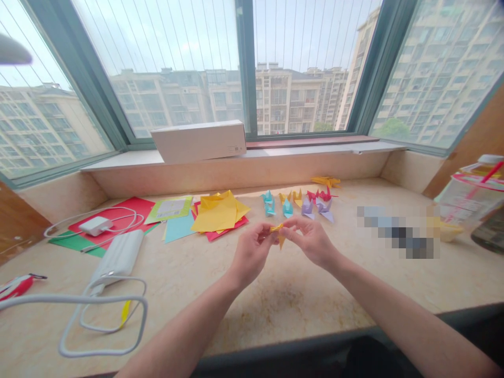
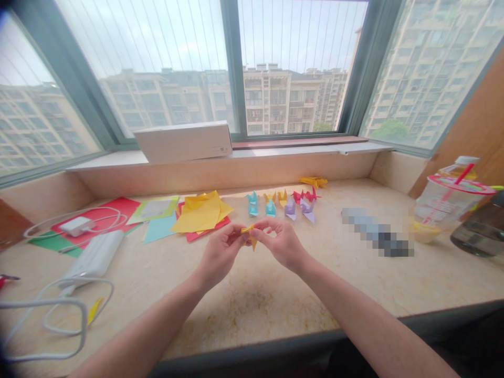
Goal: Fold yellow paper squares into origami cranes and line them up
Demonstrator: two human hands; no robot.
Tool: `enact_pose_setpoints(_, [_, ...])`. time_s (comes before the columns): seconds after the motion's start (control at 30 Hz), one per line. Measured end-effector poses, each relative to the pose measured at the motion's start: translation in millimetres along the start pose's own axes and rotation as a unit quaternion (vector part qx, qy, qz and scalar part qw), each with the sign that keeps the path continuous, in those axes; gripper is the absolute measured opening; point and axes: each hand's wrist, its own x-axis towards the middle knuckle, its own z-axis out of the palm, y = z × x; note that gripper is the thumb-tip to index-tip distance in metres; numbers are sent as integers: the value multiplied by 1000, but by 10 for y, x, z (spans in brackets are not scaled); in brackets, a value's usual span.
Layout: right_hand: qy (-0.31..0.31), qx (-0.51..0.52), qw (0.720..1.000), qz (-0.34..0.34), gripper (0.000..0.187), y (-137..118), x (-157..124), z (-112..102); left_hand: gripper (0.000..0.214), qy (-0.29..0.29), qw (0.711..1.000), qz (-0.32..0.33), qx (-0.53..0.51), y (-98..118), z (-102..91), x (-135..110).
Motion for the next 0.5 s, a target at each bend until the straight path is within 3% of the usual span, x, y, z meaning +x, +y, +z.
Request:
enact_pose_setpoints(0.27, [32, -49, 997, -59, 20, -39, -15, -12, 17, -21, 999, 19, 31, -5, 4, 8])
enact_pose_setpoints(0.43, [130, 20, 988, -80, 14, 28, -1, 21, 32, 74, 997, -16, 27, -42, -44, 55])
enact_pose_setpoints(0.5, [159, 39, 981, -99, 11, 33, 14, 2, 32, 71, 996, -48, 40, -60, -58, 63])
